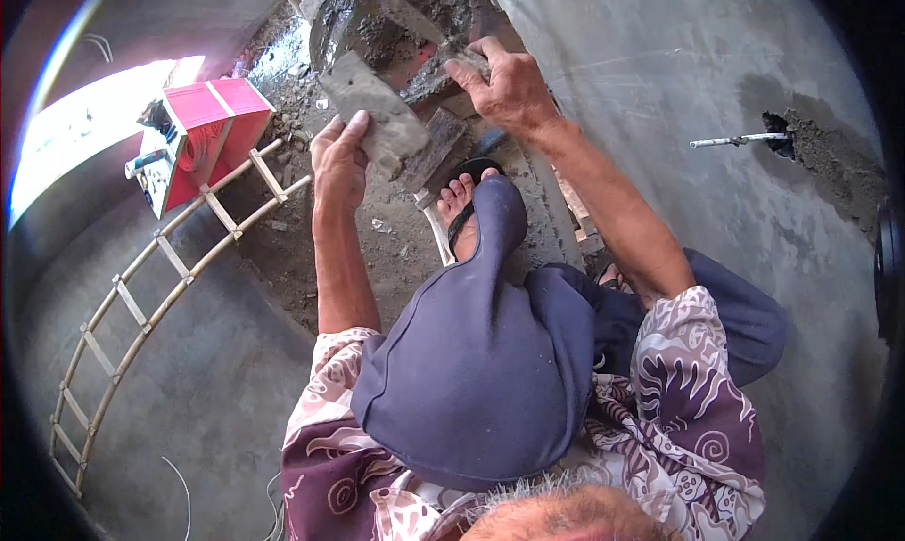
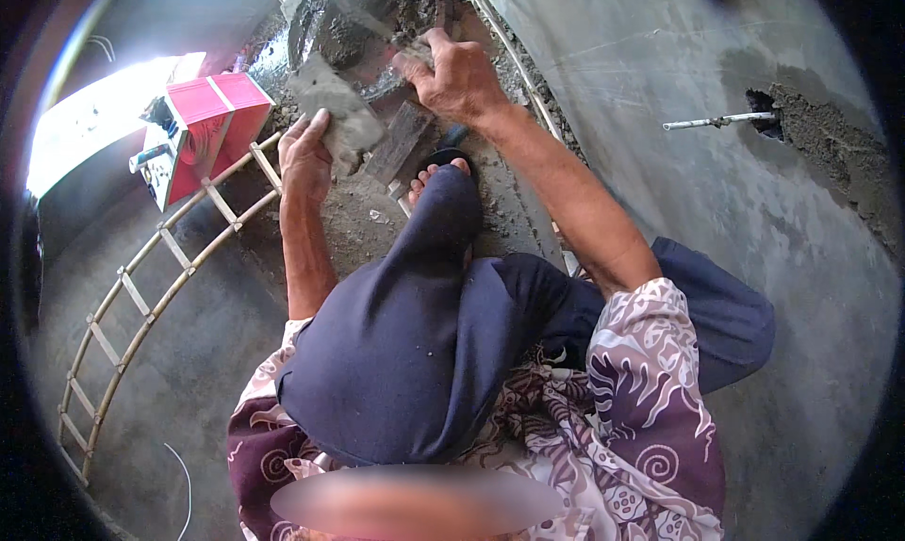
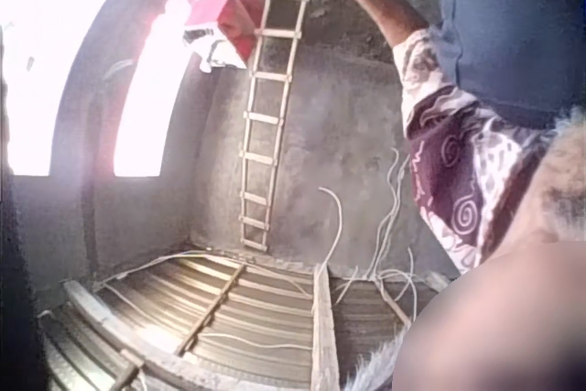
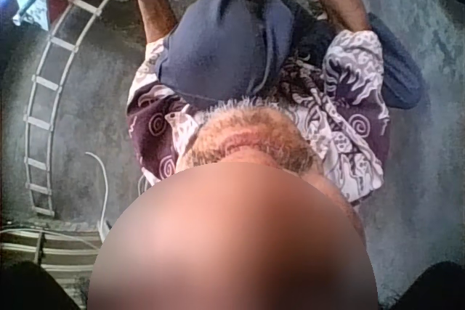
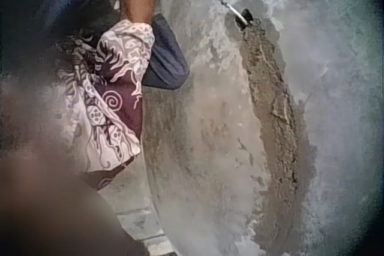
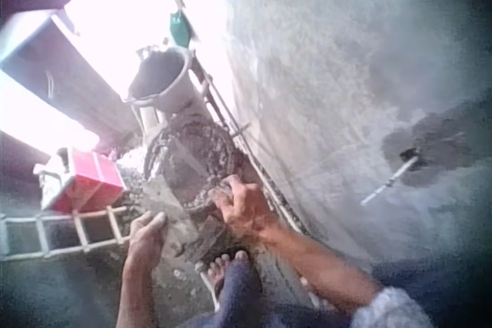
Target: Using a trowel and wooden float to patch a narrow groove in a concrete wall with mortar.
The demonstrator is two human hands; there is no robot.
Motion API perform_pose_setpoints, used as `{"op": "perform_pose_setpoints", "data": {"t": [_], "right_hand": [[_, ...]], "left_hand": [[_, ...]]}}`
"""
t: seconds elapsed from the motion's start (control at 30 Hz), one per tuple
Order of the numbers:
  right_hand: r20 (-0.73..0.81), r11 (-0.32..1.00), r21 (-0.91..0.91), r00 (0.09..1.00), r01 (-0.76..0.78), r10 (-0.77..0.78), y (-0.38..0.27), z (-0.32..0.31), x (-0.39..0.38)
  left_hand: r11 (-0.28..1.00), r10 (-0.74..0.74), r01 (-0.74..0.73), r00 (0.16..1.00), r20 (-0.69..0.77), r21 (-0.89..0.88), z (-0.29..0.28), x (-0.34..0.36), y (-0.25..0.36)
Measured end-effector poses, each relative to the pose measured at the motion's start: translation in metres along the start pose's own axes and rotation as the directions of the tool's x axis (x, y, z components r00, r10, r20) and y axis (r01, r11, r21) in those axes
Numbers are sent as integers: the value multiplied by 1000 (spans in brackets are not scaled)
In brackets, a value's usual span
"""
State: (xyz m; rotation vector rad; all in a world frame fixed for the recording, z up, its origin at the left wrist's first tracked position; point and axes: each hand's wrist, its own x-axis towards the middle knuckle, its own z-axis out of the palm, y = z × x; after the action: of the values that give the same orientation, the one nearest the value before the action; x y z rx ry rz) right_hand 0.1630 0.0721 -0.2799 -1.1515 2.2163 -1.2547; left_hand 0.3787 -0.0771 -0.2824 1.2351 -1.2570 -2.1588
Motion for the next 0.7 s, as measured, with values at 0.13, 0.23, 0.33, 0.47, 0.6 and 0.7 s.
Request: {"op": "perform_pose_setpoints", "data": {"t": [0.13,0.23,0.33,0.47,0.6,0.7], "right_hand": [[81,989,-146,996,-16,28,19,2,9],[102,965,-262,995,27,-1,36,11,20],[63,813,-545,977,205,-204,47,15,22],[534,647,-461,772,608,-345,4,28,-15],[507,597,-403,712,694,-485,29,76,-59],[540,596,-408,709,691,-453,43,72,-58]], "left_hand": [[778,92,-149,988,124,611,-4,8,8],[539,13,-160,983,182,827,4,15,18],[435,-21,-227,965,262,872,2,18,22],[547,-15,-144,983,181,825,-40,-5,23],[678,-36,-75,990,135,732,-59,-17,10],[785,-49,-18,995,91,619,-58,-28,3]]}}
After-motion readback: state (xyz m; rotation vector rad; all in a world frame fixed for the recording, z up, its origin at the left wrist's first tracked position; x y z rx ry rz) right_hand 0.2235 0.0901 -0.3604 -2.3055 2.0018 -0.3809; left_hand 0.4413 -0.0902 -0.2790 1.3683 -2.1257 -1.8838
